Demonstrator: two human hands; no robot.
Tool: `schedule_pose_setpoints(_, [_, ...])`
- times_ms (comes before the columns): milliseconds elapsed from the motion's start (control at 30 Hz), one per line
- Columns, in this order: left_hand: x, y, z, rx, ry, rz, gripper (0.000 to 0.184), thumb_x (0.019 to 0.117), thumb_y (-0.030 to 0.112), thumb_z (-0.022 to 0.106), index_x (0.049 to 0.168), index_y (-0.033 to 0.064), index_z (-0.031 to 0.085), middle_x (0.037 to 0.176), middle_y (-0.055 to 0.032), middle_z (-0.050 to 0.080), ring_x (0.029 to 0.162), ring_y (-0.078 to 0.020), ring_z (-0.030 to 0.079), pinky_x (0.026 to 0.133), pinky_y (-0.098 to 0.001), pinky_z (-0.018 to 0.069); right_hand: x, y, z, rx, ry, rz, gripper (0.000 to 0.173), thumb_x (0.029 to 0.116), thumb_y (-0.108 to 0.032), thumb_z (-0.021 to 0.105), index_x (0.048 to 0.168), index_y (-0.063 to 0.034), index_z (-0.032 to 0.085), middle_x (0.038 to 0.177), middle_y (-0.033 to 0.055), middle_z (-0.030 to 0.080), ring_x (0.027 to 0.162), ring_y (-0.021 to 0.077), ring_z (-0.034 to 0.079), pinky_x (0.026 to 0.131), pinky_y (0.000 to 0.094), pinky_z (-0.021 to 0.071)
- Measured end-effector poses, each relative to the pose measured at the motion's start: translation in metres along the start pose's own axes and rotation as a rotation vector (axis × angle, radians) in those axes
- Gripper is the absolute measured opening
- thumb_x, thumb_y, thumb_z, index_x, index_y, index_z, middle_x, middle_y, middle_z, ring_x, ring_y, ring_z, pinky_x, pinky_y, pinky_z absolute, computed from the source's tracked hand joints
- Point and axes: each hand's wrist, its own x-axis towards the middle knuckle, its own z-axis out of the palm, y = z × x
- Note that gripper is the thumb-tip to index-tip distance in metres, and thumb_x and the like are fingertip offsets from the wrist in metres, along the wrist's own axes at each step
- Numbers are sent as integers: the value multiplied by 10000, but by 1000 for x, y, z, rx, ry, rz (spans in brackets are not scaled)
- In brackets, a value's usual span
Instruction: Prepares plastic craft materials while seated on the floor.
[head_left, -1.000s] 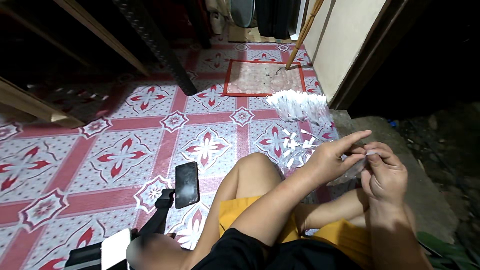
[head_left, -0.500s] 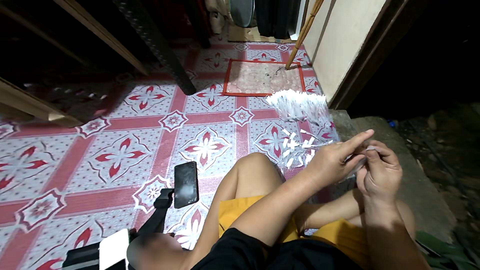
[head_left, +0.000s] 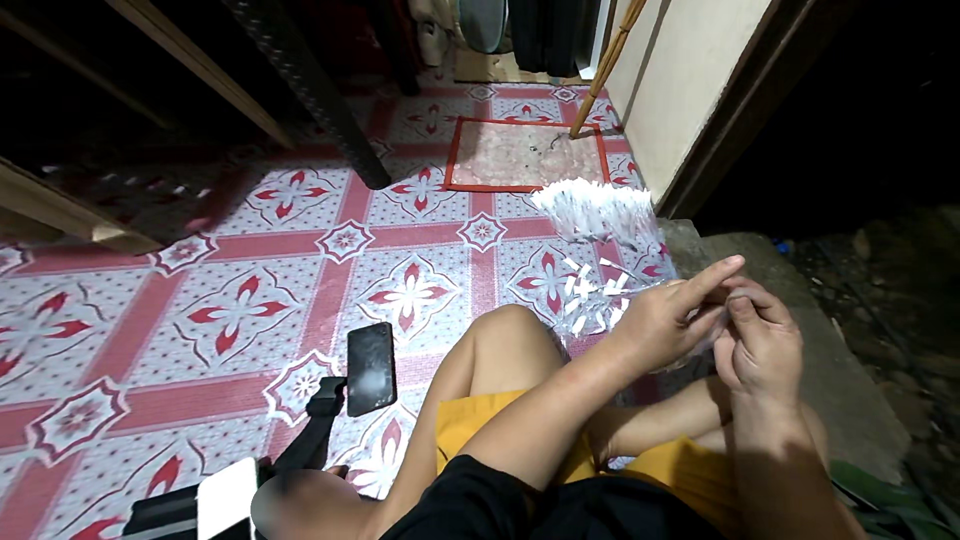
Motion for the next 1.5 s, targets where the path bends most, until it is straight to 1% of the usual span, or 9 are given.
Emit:
schedule_pose_setpoints(200, [0, -12, 18, 2, -204, -220, 874, 979, 328, 695, 1650, 283, 137, 1157, 57, 733, 957, -43, 714, 847, -308, 627, 4, -14, -12, 5, -38, -37, 196, 1003, -87, 631, 1161, 6, 700, 1384, 166, 586, 1299, 349, 556, 1055, 498, 536])
schedule_pose_setpoints(333, [5, -13, 3, -25, -260, -217, 658, 1005, 321, 665, 1585, 260, 359, 1065, 58, 747, 887, -40, 717, 804, -302, 626, 5, -26, -29, 71, -40, -51, 214, 1037, -106, 574, 1194, -12, 685, 1410, 154, 574, 1355, 368, 508, 1123, 556, 465])
schedule_pose_setpoints(467, [7, -14, -13, -85, -297, -195, 357, 1036, 285, 598, 1387, 226, 625, 1057, 51, 737, 917, -41, 702, 852, -297, 612, 5, -37, -33, 138, -37, -51, 242, 1066, -137, 518, 1218, -16, 664, 1384, 159, 586, 1349, 379, 510, 1136, 585, 438])
schedule_pose_setpoints(567, [8, -7, -24, -200, -351, -278, 292, 1067, 227, 476, 1245, 201, 707, 1052, 28, 730, 883, -71, 692, 812, -308, 607, 4, -33, -42, 187, -45, -28, 253, 1070, -136, 507, 1245, -16, 644, 1381, 172, 581, 1326, 386, 527, 1122, 587, 451])
schedule_pose_setpoints(667, [9, -1, -33, -316, -441, -372, 295, 1062, 355, 545, 1232, 173, 703, 966, 6, 732, 798, -90, 686, 741, -310, 601, 3, -33, -42, 235, -50, -4, 251, 1066, -137, 518, 1242, -12, 646, 1371, 175, 585, 1322, 396, 529, 1113, 601, 456])
schedule_pose_setpoints(733, [9, -12, -30, -300, -567, -406, 451, 951, 484, 706, 1294, 194, 670, 915, 19, 717, 762, -74, 672, 724, -299, 604, 4, -34, -40, 265, -54, 2, 248, 1064, -135, 521, 1234, -8, 649, 1364, 179, 588, 1324, 402, 527, 1109, 611, 456])
schedule_pose_setpoints(867, [4, -32, -18, -131, -721, -328, 495, 887, 510, 769, 1258, 202, 658, 727, 34, 585, 605, -67, 535, 604, -282, 522, 4, -38, -36, 314, -74, 4, 224, 1055, -118, 535, 1196, 0, 662, 1338, 184, 598, 1309, 403, 536, 1105, 612, 458])
schedule_pose_setpoints(1267, [-1, -40, -3, -223, -632, -244, 345, 979, 483, 666, 1178, 205, 714, 972, 50, 733, 860, -41, 691, 807, -312, 611, 3, -30, -73, 490, -116, 69, 251, 1055, -170, 527, 1221, -18, 638, 1344, 196, 584, 1300, 423, 536, 1091, 636, 454])
schedule_pose_setpoints(1500, [9, -17, -25, -152, -594, -201, 349, 903, 477, 766, 1061, 167, 747, 1017, 40, 703, 911, -42, 662, 841, -268, 583, -1, -27, -100, 587, -96, 96, 273, 1051, -196, 519, 1228, -23, 633, 1348, 203, 589, 1295, 432, 543, 1071, 658, 456])
